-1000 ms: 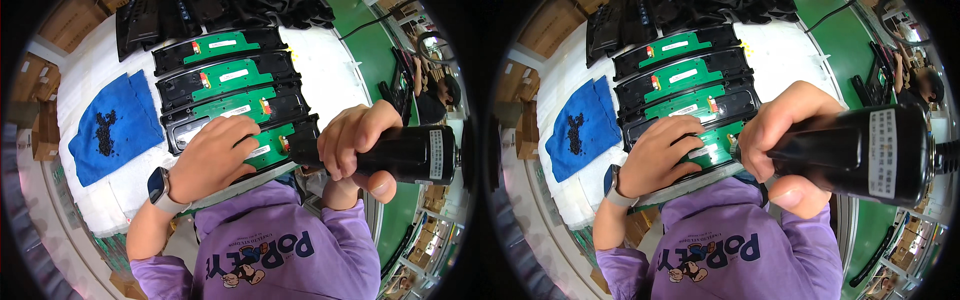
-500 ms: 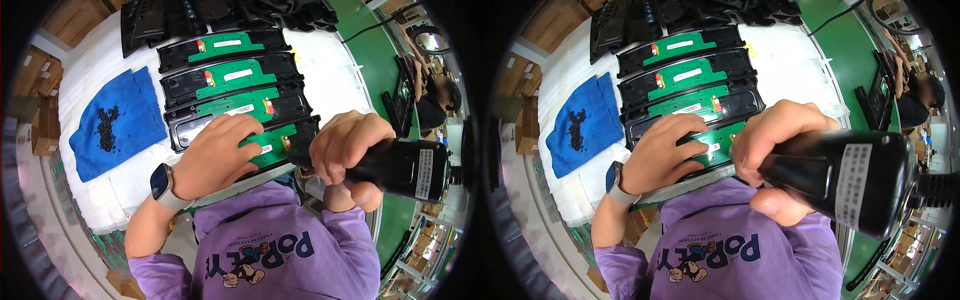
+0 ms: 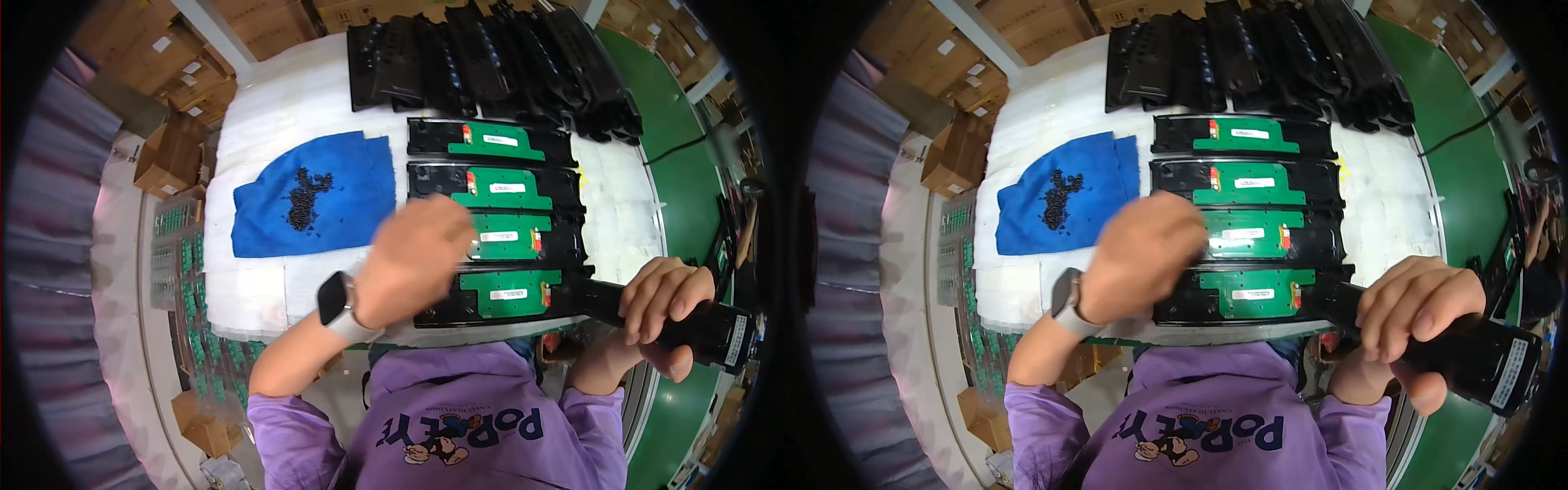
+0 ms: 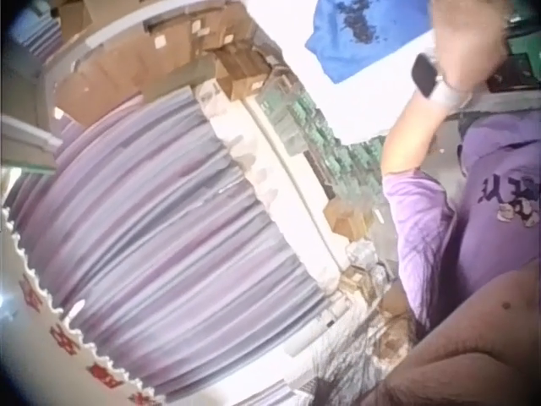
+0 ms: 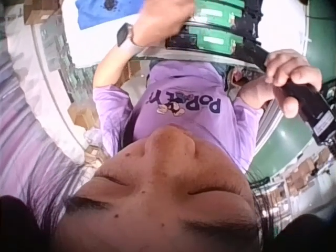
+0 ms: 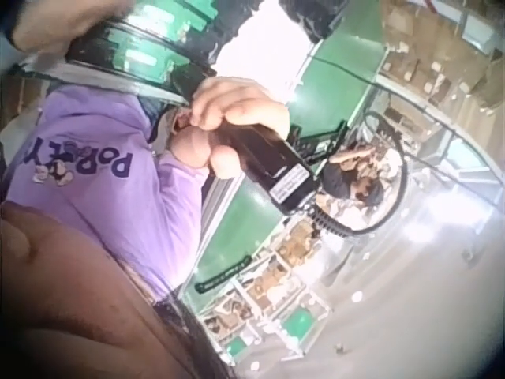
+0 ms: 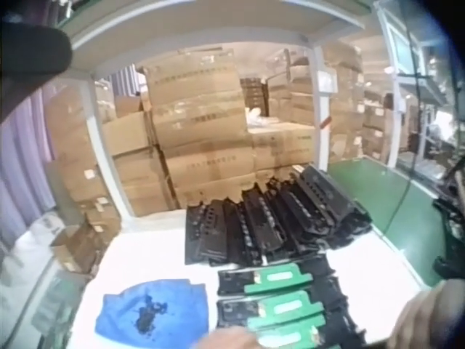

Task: Assemble toner cartridges using an electric screwdriver to secure small components.

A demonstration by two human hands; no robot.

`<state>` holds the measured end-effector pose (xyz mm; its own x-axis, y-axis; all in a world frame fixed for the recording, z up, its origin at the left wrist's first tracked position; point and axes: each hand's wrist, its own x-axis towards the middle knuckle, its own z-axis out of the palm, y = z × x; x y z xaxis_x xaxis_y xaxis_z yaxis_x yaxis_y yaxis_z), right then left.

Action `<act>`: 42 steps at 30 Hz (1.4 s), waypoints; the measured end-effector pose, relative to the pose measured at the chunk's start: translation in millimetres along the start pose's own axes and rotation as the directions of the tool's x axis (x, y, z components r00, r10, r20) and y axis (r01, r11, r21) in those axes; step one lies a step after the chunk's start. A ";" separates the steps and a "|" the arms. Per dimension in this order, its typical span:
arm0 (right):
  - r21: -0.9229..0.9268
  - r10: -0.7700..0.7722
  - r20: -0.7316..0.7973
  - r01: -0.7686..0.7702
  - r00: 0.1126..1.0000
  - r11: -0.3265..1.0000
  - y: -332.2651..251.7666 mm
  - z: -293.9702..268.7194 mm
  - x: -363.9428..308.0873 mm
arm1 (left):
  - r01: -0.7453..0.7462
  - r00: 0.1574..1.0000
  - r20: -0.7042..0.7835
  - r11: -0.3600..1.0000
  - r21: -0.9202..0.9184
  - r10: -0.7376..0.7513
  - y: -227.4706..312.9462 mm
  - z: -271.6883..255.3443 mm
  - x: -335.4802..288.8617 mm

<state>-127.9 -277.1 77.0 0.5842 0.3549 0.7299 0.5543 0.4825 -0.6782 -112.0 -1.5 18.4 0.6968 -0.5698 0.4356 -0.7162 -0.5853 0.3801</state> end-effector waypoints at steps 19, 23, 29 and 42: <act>-0.001 0.061 -0.153 -0.062 0.986 0.998 15.4 -2.9 -12.2 | 0.616 0.786 -0.292 0.721 0.316 -0.544 -94.5 -71.5 -53.7; 0.040 0.079 -0.115 -0.074 0.990 0.996 17.2 -4.3 -9.8 | 0.683 0.723 -0.304 0.709 0.178 -0.620 -101.8 -63.0 -58.5; -0.099 0.044 -0.210 -0.066 0.977 0.993 19.8 7.6 -0.9 | 0.731 0.619 -0.261 0.665 -0.154 -0.741 -102.2 -57.1 -56.5; 0.262 -0.020 -0.245 0.086 0.969 0.961 35.6 19.0 39.2 | 0.455 0.779 0.382 0.029 -0.890 -0.498 -17.4 -5.4 -8.5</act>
<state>-96.5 -230.8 83.0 0.7002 0.1382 0.7005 0.4276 0.7044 -0.5665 -105.7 16.6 12.5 0.9137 -0.3728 -0.1617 0.2623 0.2371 0.9354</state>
